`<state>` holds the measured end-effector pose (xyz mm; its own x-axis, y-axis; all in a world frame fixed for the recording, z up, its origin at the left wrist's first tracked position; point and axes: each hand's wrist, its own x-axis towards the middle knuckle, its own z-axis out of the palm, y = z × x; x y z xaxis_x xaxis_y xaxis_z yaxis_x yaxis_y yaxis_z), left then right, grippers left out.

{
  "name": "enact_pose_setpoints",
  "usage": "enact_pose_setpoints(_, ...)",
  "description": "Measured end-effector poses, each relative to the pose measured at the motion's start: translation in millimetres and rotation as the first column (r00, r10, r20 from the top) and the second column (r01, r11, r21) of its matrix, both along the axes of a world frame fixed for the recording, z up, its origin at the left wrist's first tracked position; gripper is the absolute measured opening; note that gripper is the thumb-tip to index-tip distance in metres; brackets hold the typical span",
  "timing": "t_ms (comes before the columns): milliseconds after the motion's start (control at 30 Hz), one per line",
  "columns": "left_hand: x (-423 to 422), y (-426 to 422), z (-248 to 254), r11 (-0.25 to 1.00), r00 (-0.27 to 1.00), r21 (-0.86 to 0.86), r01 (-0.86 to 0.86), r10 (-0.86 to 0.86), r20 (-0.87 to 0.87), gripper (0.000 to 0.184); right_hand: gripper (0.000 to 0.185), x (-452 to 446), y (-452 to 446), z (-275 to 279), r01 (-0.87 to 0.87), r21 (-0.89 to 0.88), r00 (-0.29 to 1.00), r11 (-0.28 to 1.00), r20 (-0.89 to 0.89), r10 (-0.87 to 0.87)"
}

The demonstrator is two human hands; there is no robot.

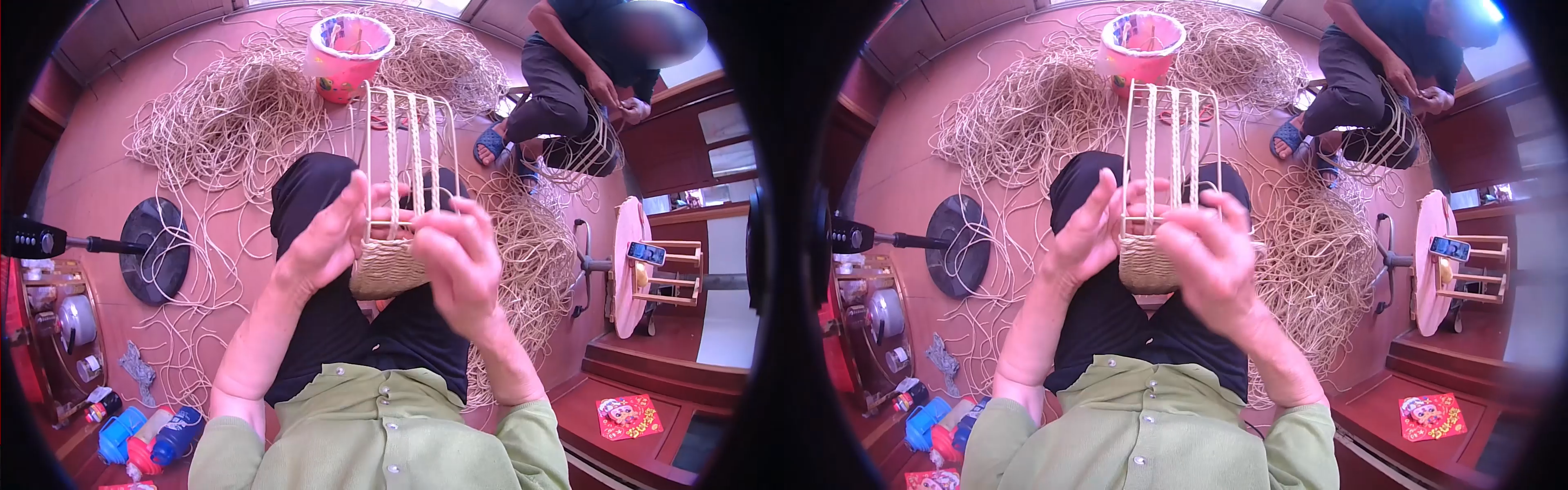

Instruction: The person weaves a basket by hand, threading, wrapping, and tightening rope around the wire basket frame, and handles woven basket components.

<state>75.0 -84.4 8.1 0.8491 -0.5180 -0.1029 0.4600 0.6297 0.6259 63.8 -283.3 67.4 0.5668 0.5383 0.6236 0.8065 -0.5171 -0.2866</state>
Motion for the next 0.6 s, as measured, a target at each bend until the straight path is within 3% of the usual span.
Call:
enact_pose_setpoints(67, -13.8, 0.6, -2.3, 0.998, 0.995, -0.049, 0.026, -0.031, -0.094, 0.080, 0.021, -32.1, 29.5, 16.1, -0.252, 0.118, 0.967, 0.961, 0.001, 0.253)
enact_pose_setpoints(133, -15.9, 0.1, -11.4, 0.997, 1.000, -0.083, 0.000, -0.002, -0.020, 0.080, 0.022, -57.3, 47.6, 34.1, -0.466, 0.221, 0.882, 0.857, 0.046, 0.468)
enact_pose_setpoints(167, -16.2, 2.9, -13.2, 0.996, 1.000, -0.085, 0.017, -0.017, 0.003, 0.082, 0.026, -54.7, 35.5, 36.5, -0.379, 0.088, 0.925, 0.921, 0.081, 0.372)
enact_pose_setpoints(200, -17.4, 1.7, -11.4, 0.997, 1.000, -0.071, -0.004, 0.004, -0.009, 0.084, 0.031, -52.4, 24.9, 23.7, -0.230, 0.098, 0.968, 0.968, -0.084, 0.238)
enact_pose_setpoints(267, -24.8, -0.3, -8.9, 0.997, 0.997, -0.041, -0.061, 0.060, -0.043, 0.088, 0.026, -17.7, 14.3, -5.7, 0.013, 0.125, 0.999, 0.992, 0.043, -0.019)
enact_pose_setpoints(333, -27.7, -1.8, -9.6, 0.993, 0.992, -0.004, -0.118, 0.117, -0.054, 0.084, 0.029, -9.0, 5.0, -7.4, 0.140, -0.072, 0.988, 0.988, -0.058, -0.144)
enact_pose_setpoints(433, -28.2, -2.8, -13.5, 0.988, 0.987, -0.004, -0.153, 0.153, -0.044, 0.083, 0.034, -1.8, 6.7, -24.2, 0.112, -0.110, 0.994, 0.988, 0.027, -0.109)
enact_pose_setpoints(533, -29.0, 1.1, -26.1, 0.973, 0.973, -0.052, -0.225, 0.222, -0.065, 0.080, 0.037, -5.5, 13.6, -23.5, 0.067, -0.048, 0.998, 0.997, 0.016, -0.066)
enact_pose_setpoints(600, -32.8, 4.3, -27.7, 0.958, 0.960, -0.062, -0.279, 0.277, -0.043, 0.079, 0.030, -10.7, 11.7, -23.4, 0.101, 0.039, 0.994, 0.994, -0.055, -0.098)
